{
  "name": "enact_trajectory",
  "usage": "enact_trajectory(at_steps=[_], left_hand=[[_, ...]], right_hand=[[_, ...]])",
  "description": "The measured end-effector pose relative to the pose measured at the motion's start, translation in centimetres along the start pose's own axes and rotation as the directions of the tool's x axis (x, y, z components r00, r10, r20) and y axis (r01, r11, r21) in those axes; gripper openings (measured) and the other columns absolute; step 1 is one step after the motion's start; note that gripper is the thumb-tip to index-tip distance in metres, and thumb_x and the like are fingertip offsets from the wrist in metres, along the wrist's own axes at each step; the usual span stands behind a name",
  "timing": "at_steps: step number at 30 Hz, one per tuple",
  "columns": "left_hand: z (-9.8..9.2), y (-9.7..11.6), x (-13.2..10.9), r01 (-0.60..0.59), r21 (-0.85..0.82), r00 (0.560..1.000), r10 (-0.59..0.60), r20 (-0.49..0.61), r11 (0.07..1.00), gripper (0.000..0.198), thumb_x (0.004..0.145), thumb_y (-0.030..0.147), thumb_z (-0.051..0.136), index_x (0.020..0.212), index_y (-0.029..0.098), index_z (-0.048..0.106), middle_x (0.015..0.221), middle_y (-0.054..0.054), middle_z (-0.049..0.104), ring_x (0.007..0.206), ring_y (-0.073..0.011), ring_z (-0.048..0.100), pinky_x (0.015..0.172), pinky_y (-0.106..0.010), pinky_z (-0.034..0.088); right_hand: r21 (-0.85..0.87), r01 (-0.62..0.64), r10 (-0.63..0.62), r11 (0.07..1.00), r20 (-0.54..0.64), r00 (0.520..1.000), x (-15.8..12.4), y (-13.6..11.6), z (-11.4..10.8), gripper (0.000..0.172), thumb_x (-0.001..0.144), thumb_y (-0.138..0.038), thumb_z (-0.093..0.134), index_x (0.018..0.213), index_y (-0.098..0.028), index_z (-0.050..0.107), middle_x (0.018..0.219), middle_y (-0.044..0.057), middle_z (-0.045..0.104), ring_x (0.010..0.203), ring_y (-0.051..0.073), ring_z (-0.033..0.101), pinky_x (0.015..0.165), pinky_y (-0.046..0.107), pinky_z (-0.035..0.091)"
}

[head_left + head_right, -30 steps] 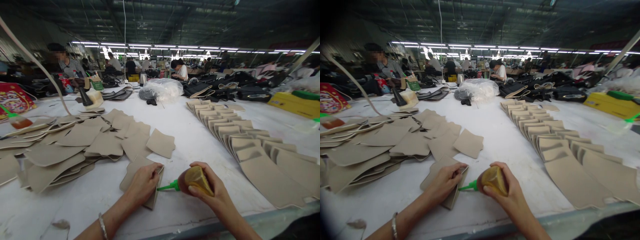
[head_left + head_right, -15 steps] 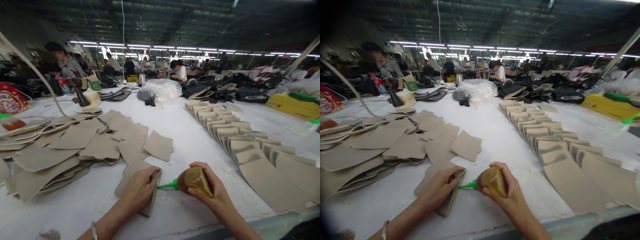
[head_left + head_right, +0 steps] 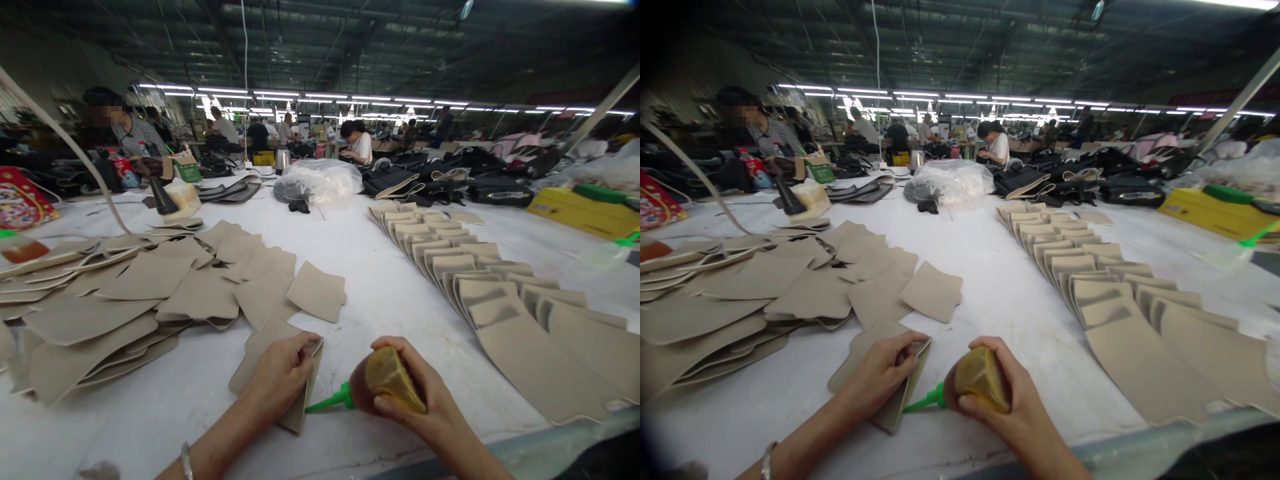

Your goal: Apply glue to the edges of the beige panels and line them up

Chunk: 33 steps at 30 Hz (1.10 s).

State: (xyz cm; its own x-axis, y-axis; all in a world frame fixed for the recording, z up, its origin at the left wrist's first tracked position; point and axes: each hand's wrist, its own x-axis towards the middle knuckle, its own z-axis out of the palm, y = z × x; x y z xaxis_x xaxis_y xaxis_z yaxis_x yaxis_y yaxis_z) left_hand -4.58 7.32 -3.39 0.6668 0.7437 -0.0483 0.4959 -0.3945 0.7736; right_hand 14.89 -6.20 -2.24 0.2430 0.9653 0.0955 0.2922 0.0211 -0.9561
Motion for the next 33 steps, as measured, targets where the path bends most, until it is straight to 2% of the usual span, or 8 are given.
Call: enact_trajectory(at_steps=[5, 10, 14, 20, 24, 28, 30, 33], left_hand=[[0.1, -0.2, 0.0, -0.006, -0.021, 1.000, 0.006, -0.009, 1.000, 0.039, 0.078, 0.015, 0.044, 0.110, 0.021, 0.065, 0.074, 0.000, 0.065, 0.065, -0.0148, 0.055, 0.062, -0.023, 0.036], [0.3, -0.5, 0.1, -0.006, -0.022, 1.000, 0.006, -0.012, 1.000, 0.038, 0.079, 0.015, 0.044, 0.111, 0.021, 0.064, 0.070, 0.001, 0.062, 0.065, -0.0149, 0.055, 0.061, -0.023, 0.036], [0.3, -0.6, 0.1, -0.011, -0.022, 1.000, 0.011, -0.019, 1.000, 0.038, 0.078, 0.015, 0.045, 0.110, 0.022, 0.064, 0.069, 0.002, 0.062, 0.065, -0.0149, 0.055, 0.062, -0.023, 0.036], [0.1, -0.6, 0.1, -0.016, -0.053, 1.000, 0.017, 0.011, 0.998, 0.039, 0.078, 0.014, 0.044, 0.110, 0.021, 0.064, 0.070, 0.002, 0.062, 0.065, -0.0143, 0.055, 0.062, -0.023, 0.036], [-0.1, -0.2, 0.1, -0.002, -0.056, 1.000, 0.004, 0.023, 0.998, 0.040, 0.078, 0.014, 0.043, 0.112, 0.021, 0.064, 0.071, 0.002, 0.063, 0.066, -0.0143, 0.056, 0.063, -0.023, 0.037], [-0.2, 0.2, 0.2, 0.008, -0.040, 1.000, -0.007, 0.021, 0.999, 0.040, 0.078, 0.015, 0.042, 0.111, 0.019, 0.065, 0.073, 0.000, 0.065, 0.069, -0.0154, 0.057, 0.065, -0.023, 0.038], [-0.3, 0.4, 0.1, 0.010, -0.038, 1.000, -0.010, 0.023, 0.999, 0.040, 0.078, 0.015, 0.042, 0.110, 0.019, 0.066, 0.074, 0.000, 0.066, 0.069, -0.0156, 0.057, 0.066, -0.023, 0.039], [-0.3, 0.4, 0.1, 0.011, -0.042, 1.000, -0.010, 0.027, 0.999, 0.039, 0.078, 0.015, 0.043, 0.109, 0.019, 0.066, 0.074, 0.000, 0.066, 0.069, -0.0159, 0.057, 0.066, -0.023, 0.039]], right_hand=[[-0.012, -0.013, 0.012, 1.000, -0.075, 0.997, -0.4, 0.1, 0.3, 0.047, 0.073, -0.040, 0.070, 0.110, -0.026, 0.045, 0.087, -0.003, 0.055, 0.076, 0.018, 0.056, 0.068, 0.025, 0.045], [0.009, -0.008, 0.008, 1.000, 0.010, 1.000, -0.8, 0.1, 0.5, 0.048, 0.073, -0.042, 0.070, 0.111, -0.026, 0.046, 0.094, -0.001, 0.055, 0.082, 0.019, 0.056, 0.072, 0.026, 0.045], [0.008, -0.027, 0.028, 1.000, -0.052, 0.998, -1.1, 0.2, 0.7, 0.046, 0.074, -0.040, 0.069, 0.111, -0.027, 0.044, 0.091, -0.002, 0.055, 0.079, 0.018, 0.056, 0.071, 0.026, 0.044], [0.088, -0.023, 0.020, 0.996, 0.030, 0.999, -1.1, 0.5, 0.9, 0.050, 0.073, -0.041, 0.070, 0.113, -0.028, 0.044, 0.091, -0.002, 0.055, 0.080, 0.018, 0.056, 0.070, 0.026, 0.045], [-0.006, 0.008, -0.009, 1.000, -0.084, 0.996, 0.3, 0.8, 0.4, 0.047, 0.075, -0.040, 0.070, 0.111, -0.027, 0.044, 0.090, -0.002, 0.055, 0.080, 0.018, 0.055, 0.071, 0.026, 0.044], [-0.096, 0.023, -0.044, 0.995, -0.226, 0.973, 2.0, 0.9, -0.3, 0.047, 0.076, -0.041, 0.069, 0.112, -0.025, 0.043, 0.084, -0.003, 0.055, 0.073, 0.018, 0.054, 0.067, 0.027, 0.043], [-0.123, 0.027, -0.057, 0.992, -0.250, 0.967, 2.2, 0.7, -0.4, 0.048, 0.076, -0.041, 0.069, 0.113, -0.025, 0.043, 0.085, -0.002, 0.055, 0.074, 0.019, 0.054, 0.068, 0.028, 0.043], [-0.106, 0.016, -0.039, 0.994, -0.222, 0.974, 1.7, 0.3, -0.3, 0.048, 0.076, -0.042, 0.069, 0.112, -0.025, 0.042, 0.086, -0.002, 0.055, 0.074, 0.019, 0.054, 0.068, 0.028, 0.043]])
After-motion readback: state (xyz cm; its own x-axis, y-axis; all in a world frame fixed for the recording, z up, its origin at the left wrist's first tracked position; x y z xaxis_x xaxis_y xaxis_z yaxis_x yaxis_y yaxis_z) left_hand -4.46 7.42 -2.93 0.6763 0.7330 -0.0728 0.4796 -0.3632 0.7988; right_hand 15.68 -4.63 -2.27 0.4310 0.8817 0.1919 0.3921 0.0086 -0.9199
